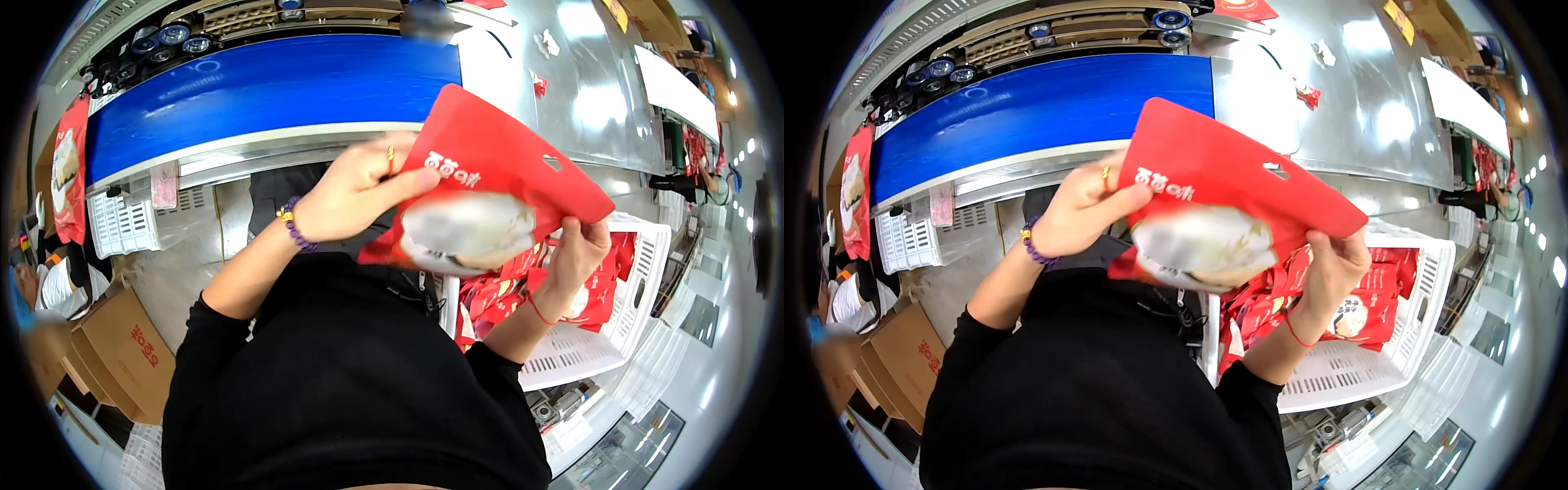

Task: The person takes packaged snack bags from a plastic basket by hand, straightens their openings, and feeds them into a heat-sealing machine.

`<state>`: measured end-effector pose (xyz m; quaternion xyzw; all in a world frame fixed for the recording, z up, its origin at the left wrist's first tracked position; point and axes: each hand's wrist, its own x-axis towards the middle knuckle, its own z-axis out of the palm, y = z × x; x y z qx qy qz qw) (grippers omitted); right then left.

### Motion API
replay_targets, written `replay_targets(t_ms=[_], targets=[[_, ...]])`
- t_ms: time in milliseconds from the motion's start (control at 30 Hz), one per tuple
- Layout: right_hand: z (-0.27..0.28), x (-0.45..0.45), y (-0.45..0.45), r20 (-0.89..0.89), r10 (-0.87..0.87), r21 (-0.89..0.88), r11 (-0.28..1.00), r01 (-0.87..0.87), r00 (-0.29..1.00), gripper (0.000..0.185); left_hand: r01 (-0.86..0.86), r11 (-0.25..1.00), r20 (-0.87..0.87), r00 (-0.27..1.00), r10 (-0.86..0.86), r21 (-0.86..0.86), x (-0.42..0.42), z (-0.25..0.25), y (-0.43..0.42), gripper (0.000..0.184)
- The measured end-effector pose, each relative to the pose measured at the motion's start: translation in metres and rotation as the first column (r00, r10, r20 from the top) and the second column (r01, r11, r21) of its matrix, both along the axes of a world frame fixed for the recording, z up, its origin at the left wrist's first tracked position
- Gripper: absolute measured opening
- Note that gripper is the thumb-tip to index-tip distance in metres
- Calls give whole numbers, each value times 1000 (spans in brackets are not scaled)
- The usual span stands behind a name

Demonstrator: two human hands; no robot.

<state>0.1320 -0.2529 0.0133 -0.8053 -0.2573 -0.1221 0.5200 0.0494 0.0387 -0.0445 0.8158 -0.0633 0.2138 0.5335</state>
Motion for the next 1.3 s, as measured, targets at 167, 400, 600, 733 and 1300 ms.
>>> replay_targets(t_ms=[167, 400, 600, 733, 1300], targets=[[-8, 59, 35, -97, -272, 78, 957, 279, 957, 5, -203, 911, -291, 952, 97, -358, 68, 4, -8, 23], [-56, 176, 58, -520, 98, 443, 880, 170, 848, 28, -375, 633, -441, 896, 58, -677, 126, -28, -5, 18], [-76, 197, 96, -498, 106, 370, 923, 100, 860, 33, -475, 580, -507, 853, 121, -661, 126, -29, 21, 17], [-77, 188, 118, -524, 137, 364, 929, 75, 841, 34, -525, 627, -536, 821, 196, -576, 117, -32, 45, 23], [-27, 5, -24, -699, 8, -403, 822, -403, 715, 35, -267, 950, 69, 957, 281, -165, -84, 42, 29, 26]])
